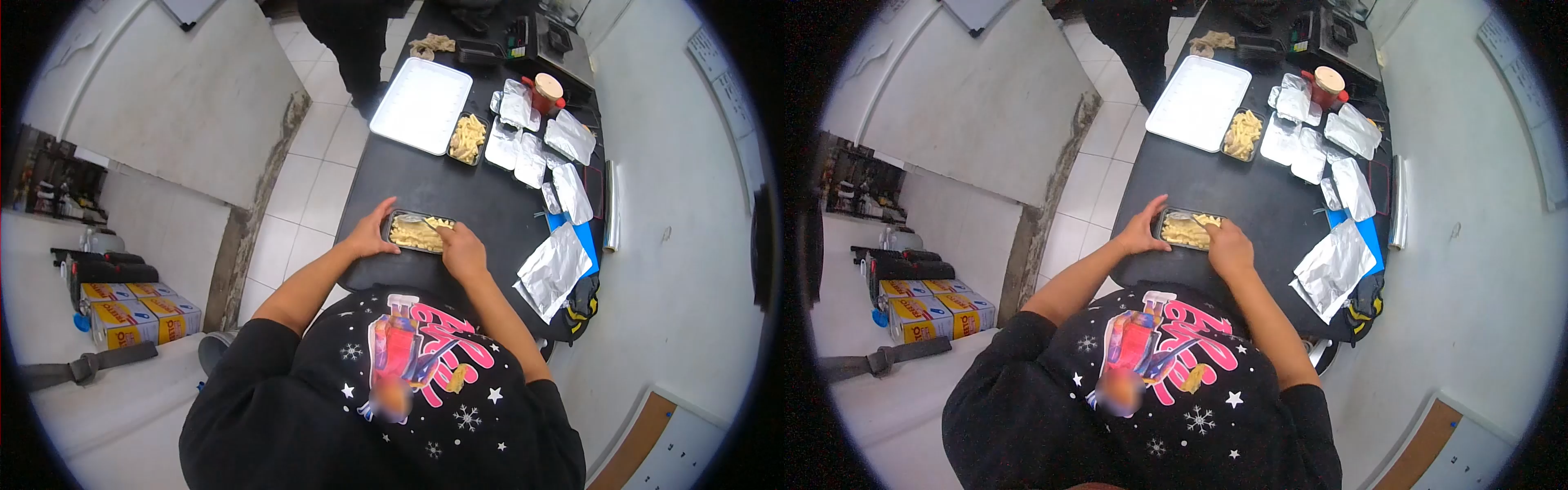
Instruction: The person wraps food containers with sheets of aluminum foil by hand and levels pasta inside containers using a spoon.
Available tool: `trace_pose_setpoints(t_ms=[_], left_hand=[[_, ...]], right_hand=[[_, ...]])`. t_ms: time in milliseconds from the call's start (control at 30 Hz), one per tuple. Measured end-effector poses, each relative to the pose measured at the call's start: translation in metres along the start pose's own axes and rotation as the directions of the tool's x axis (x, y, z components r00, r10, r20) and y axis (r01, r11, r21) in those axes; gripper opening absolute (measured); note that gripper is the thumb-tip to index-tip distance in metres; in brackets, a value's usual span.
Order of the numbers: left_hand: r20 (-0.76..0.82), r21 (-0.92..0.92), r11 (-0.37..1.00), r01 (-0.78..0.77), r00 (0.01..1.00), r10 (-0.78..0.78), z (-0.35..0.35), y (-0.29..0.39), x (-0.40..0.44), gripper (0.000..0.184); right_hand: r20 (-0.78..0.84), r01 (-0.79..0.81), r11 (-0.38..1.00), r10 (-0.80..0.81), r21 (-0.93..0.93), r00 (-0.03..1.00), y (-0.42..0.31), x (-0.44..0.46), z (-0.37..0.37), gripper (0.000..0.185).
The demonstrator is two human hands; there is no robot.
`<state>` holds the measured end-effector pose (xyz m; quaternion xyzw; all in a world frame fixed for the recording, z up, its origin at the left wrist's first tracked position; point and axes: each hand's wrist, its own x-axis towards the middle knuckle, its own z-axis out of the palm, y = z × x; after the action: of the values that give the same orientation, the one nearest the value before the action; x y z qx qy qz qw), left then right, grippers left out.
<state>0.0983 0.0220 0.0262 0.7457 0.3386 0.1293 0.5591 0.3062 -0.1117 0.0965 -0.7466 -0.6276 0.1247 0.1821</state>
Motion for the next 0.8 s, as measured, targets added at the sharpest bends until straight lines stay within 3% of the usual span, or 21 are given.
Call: trace_pose_setpoints(t_ms=[267, 367, 800], left_hand=[[0.003, 0.022, 0.999, -0.039, 0.999, 0.039, 0.001, 0.0, 0.001, 0.12], [0.017, 0.015, 1.0, 0.016, 1.0, -0.016, -0.001, 0.003, 0.0, 0.122], [0.007, 0.021, 1.0, -0.016, 1.0, 0.016, 0.001, -0.002, 0.001, 0.121]], right_hand=[[0.161, -0.076, 0.997, 0.08, -0.033, 0.984, 0.0, -0.008, -0.012, 0.021], [0.18, -0.108, 0.994, 0.112, -0.035, 0.977, -0.007, -0.011, -0.026, 0.021], [0.214, -0.169, 0.983, 0.149, 0.077, 0.966, -0.005, -0.014, -0.031, 0.02]])
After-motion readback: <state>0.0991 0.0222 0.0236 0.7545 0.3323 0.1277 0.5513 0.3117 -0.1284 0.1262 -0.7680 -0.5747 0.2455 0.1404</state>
